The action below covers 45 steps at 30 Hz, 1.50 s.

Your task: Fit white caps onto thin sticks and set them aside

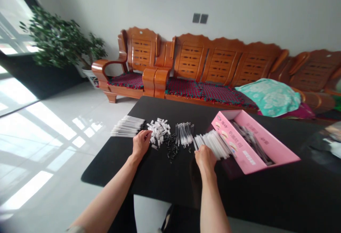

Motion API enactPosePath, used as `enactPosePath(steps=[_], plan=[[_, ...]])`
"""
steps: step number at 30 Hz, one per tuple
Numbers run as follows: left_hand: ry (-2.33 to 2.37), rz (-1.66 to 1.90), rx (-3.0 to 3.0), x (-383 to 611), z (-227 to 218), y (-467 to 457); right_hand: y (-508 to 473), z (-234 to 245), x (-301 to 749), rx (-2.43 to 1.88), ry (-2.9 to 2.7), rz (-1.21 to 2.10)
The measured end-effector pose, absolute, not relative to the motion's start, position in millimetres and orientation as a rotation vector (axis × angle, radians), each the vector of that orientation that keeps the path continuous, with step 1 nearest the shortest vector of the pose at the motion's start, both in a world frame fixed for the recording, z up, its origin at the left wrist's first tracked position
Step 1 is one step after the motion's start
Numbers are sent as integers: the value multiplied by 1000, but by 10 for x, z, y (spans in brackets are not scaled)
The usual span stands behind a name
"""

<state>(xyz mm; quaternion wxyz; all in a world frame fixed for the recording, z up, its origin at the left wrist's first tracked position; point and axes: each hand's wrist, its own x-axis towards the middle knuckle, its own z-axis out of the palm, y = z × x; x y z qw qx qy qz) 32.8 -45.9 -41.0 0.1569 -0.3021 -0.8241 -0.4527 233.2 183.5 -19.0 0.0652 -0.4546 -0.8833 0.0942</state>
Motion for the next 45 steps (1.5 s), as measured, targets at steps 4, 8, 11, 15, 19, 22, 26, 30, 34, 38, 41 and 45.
enactPosePath(steps=[4,8,11,15,19,22,26,30,34,38,41,45], plan=[[-2365,-1290,-855,331,-415,-468,1826,-159,2306,-1313,-2591,378],[-2370,-1292,-844,325,-422,-464,1782,-108,2220,-1226,-2169,1109],[-2385,-1290,-838,330,-422,-456,1715,-121,2068,-981,-1778,1565],[-2400,-1289,-872,354,-407,-464,1637,-226,1857,-885,-1570,1425],[-2440,-1303,-890,397,-352,-456,1587,-351,1784,-899,-1703,848],[-2467,-1321,-898,450,-285,-355,1584,-419,1798,-886,-1727,707],[-2550,-1315,-933,545,-214,-38,1624,-485,1823,-912,-1678,658],[-2643,-1260,-1016,615,-197,346,1650,-513,1830,-923,-1686,632],[-2681,-1045,-1057,627,-197,613,1651,-516,1829,-930,-1721,616],[-2715,-859,-1047,629,-201,758,1654,-522,1816,-920,-1723,661],[-2732,-812,-1077,645,-210,826,1653,-519,1807,-914,-1722,698],[-2737,-797,-1104,671,-220,882,1646,-504,1801,-913,-1728,695]])
